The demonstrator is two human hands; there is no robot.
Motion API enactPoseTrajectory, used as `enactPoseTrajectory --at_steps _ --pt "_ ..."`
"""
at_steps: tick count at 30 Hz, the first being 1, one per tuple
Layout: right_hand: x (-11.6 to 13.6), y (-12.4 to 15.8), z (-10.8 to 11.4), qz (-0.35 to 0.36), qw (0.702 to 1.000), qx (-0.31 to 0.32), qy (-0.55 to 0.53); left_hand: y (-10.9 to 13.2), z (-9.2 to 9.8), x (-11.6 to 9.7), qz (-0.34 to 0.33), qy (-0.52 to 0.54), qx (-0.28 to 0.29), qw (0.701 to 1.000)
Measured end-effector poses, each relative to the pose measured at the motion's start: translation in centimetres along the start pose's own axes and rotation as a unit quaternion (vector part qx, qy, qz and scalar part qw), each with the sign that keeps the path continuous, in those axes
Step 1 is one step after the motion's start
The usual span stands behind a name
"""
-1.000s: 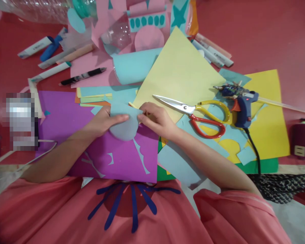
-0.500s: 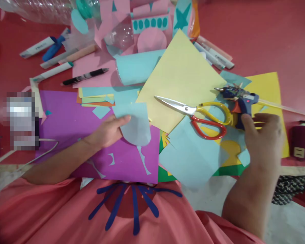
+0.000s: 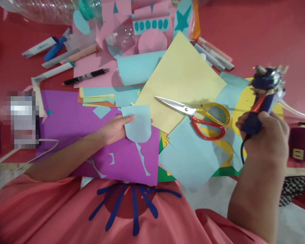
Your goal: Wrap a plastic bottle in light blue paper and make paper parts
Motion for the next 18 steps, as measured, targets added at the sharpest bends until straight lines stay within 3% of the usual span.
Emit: enactPoseTrajectory --at_steps 2,6,10,14,18 --pt "0.2 1.2 -1.8 -0.046 0.995 0.090 -0.023 0.1 -0.1 0.0 0.001 -0.005 -0.001 1.000" --pt "1.5 4.9 -6.4 -0.127 0.953 0.260 -0.089 0.1 0.2 0.4 0.020 -0.041 -0.024 0.999" --pt "1.3 7.9 -9.4 -0.182 0.914 0.341 -0.127 0.5 1.1 0.1 0.006 -0.131 -0.103 0.986" --pt "0.9 9.7 -11.2 -0.172 0.896 0.392 -0.115 1.4 1.4 -1.6 -0.070 -0.275 -0.187 0.940" --pt "1.2 10.9 -13.3 -0.154 0.881 0.425 -0.138 1.8 1.0 -2.4 -0.101 -0.320 -0.203 0.920"
Point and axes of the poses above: each hand's wrist, its own y-axis away from the middle knuckle, its own z-axis out of the back of the hand, x = y × z, the point moved 6 cm from there along -y, towards the middle knuckle, and after that the axes turned 6 degrees about x, right-handed, at the moved point
